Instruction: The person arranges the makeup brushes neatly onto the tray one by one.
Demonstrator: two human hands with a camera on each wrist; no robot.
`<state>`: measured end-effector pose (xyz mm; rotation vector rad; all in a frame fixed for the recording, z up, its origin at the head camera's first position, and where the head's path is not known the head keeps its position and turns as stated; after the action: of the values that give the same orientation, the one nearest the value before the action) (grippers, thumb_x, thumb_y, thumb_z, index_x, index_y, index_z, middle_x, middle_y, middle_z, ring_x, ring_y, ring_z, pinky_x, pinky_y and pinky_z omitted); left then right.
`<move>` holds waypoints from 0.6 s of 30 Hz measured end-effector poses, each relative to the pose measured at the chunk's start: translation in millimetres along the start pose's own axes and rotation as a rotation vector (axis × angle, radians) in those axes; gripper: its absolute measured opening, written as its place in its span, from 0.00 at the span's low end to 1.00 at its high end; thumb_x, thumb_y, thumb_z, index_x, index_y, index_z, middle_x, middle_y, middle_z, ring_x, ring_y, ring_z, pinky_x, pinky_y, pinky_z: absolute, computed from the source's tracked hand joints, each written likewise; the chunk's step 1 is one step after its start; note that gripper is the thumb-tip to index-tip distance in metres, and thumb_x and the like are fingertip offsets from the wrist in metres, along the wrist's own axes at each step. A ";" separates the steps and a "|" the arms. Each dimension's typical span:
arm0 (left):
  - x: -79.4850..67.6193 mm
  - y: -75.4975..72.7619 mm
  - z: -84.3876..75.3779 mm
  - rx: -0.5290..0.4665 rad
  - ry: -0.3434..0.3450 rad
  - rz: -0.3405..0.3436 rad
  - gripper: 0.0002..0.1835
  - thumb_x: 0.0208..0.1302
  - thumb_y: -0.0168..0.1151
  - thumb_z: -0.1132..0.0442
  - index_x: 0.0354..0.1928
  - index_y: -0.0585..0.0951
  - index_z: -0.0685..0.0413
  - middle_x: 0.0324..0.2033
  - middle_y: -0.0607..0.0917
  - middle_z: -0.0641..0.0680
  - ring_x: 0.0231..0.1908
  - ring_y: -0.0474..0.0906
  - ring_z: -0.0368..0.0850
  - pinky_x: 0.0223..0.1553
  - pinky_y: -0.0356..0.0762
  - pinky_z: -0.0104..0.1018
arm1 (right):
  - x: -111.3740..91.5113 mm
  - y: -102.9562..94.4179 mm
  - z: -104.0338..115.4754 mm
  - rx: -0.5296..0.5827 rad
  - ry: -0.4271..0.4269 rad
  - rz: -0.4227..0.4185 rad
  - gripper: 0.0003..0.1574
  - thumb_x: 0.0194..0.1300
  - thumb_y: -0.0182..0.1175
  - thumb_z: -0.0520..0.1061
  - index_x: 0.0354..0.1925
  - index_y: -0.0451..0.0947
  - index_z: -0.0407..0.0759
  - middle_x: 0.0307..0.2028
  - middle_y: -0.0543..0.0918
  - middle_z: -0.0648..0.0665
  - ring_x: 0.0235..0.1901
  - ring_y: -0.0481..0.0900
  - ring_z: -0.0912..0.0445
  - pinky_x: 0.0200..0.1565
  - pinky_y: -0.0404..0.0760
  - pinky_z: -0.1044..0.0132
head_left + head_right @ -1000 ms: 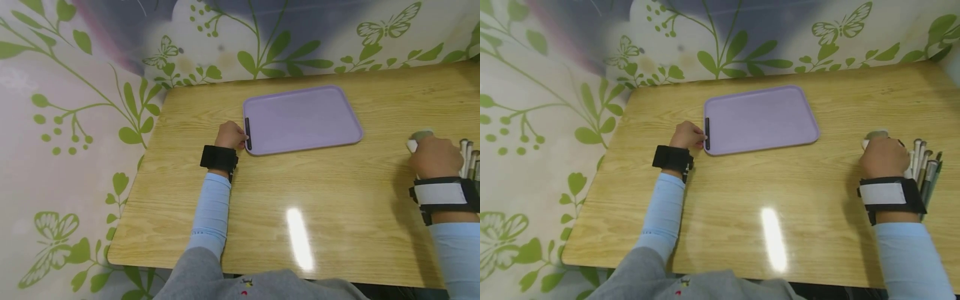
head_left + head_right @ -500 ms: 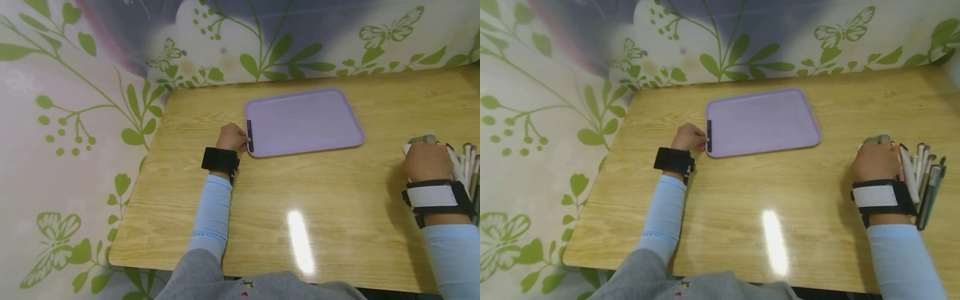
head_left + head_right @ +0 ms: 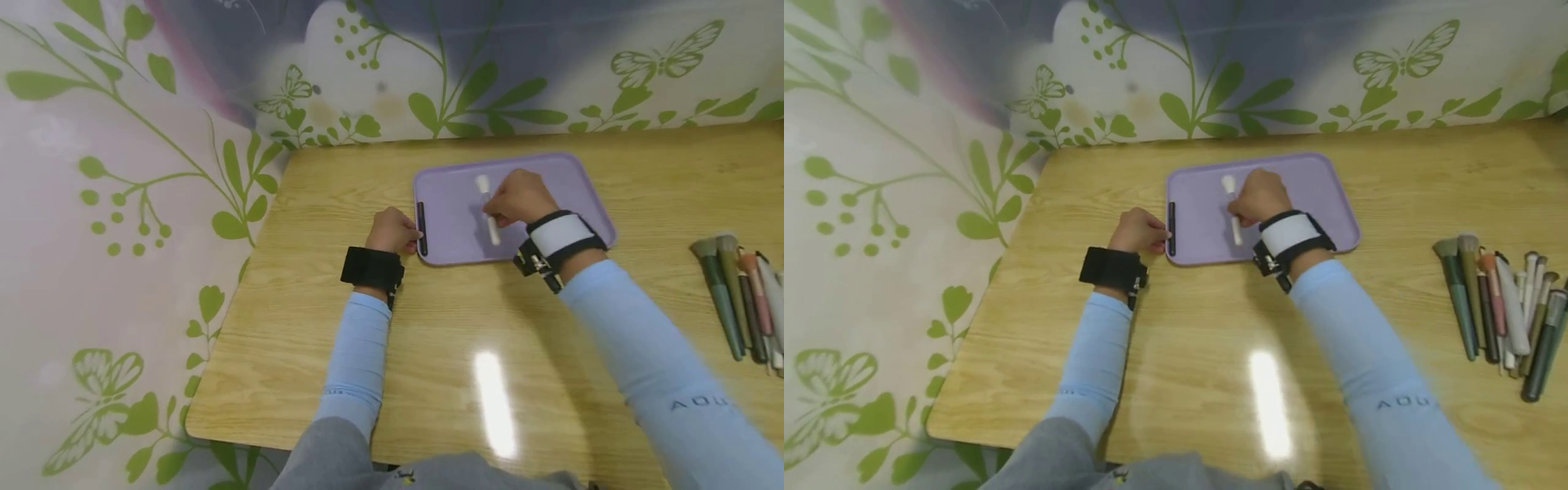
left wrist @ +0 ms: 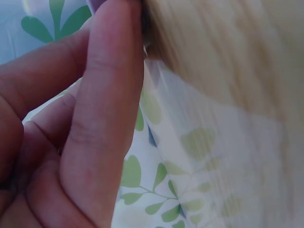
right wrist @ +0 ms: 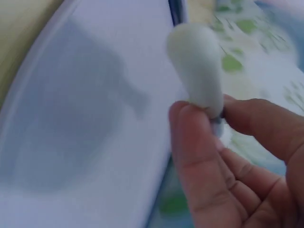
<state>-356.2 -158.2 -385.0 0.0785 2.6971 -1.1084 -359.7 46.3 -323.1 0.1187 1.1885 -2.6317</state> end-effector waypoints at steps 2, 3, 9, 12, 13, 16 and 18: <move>0.6 1.0 -1.5 -0.007 0.011 0.004 0.07 0.48 0.62 0.66 0.31 0.82 0.61 0.22 0.83 0.57 0.17 0.78 0.41 0.18 0.76 0.25 | 18.2 19.0 12.6 -0.002 0.019 0.020 0.15 0.47 0.58 0.42 0.29 0.78 0.29 0.13 0.79 0.46 0.14 0.78 0.59 0.24 0.80 0.67; 1.1 2.4 -2.2 -0.005 0.019 0.005 0.07 0.48 0.62 0.66 0.30 0.82 0.61 0.21 0.83 0.57 0.16 0.78 0.41 0.17 0.76 0.25 | 25.5 27.1 16.0 -0.021 0.035 0.024 0.15 0.47 0.58 0.43 0.27 0.78 0.29 0.11 0.78 0.47 0.13 0.78 0.59 0.22 0.79 0.69; 0.1 9.2 -3.0 -0.008 0.006 0.002 0.04 0.47 0.63 0.67 0.25 0.82 0.62 0.18 0.82 0.56 0.14 0.77 0.40 0.15 0.75 0.25 | 48.9 62.5 20.2 -0.143 0.110 0.017 0.16 0.45 0.60 0.47 0.24 0.77 0.33 0.06 0.74 0.52 0.09 0.73 0.63 0.15 0.70 0.74; -1.1 8.4 0.3 -0.001 -0.017 0.004 0.04 0.47 0.63 0.66 0.23 0.81 0.61 0.17 0.82 0.56 0.14 0.77 0.39 0.15 0.74 0.25 | 51.2 73.9 22.3 -0.172 0.117 0.025 0.18 0.45 0.61 0.48 0.26 0.76 0.33 0.06 0.72 0.52 0.08 0.71 0.63 0.14 0.69 0.74; -1.2 7.0 1.3 0.000 -0.020 0.001 0.04 0.47 0.63 0.66 0.23 0.81 0.61 0.17 0.82 0.55 0.14 0.77 0.39 0.14 0.74 0.25 | 51.4 76.3 24.1 -0.173 0.114 0.024 0.18 0.45 0.61 0.48 0.26 0.76 0.32 0.07 0.71 0.52 0.08 0.71 0.62 0.14 0.69 0.74; -1.6 0.1 2.9 -0.005 -0.021 -0.010 0.04 0.47 0.63 0.66 0.23 0.81 0.61 0.18 0.82 0.55 0.17 0.78 0.42 0.15 0.75 0.25 | 51.9 79.8 32.6 -0.182 0.106 0.024 0.16 0.44 0.61 0.47 0.26 0.75 0.33 0.06 0.71 0.52 0.07 0.69 0.63 0.12 0.69 0.74; -1.4 -6.3 3.3 -0.010 -0.012 -0.023 0.04 0.47 0.63 0.66 0.23 0.81 0.62 0.18 0.82 0.56 0.17 0.79 0.42 0.15 0.75 0.25 | 53.0 81.8 39.6 -0.175 0.101 0.026 0.16 0.44 0.62 0.46 0.26 0.74 0.33 0.06 0.71 0.52 0.06 0.69 0.63 0.12 0.69 0.74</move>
<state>-355.0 -165.0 -382.6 0.0399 2.6993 -1.0979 -388.5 -45.6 -365.6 0.2346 1.4333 -2.5125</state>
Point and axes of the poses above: each hand's wrist, its own x-axis towards the middle knuckle, its own y-axis out of the palm, z = x × y, the point moved 8 cm from there along x, towards the middle knuckle
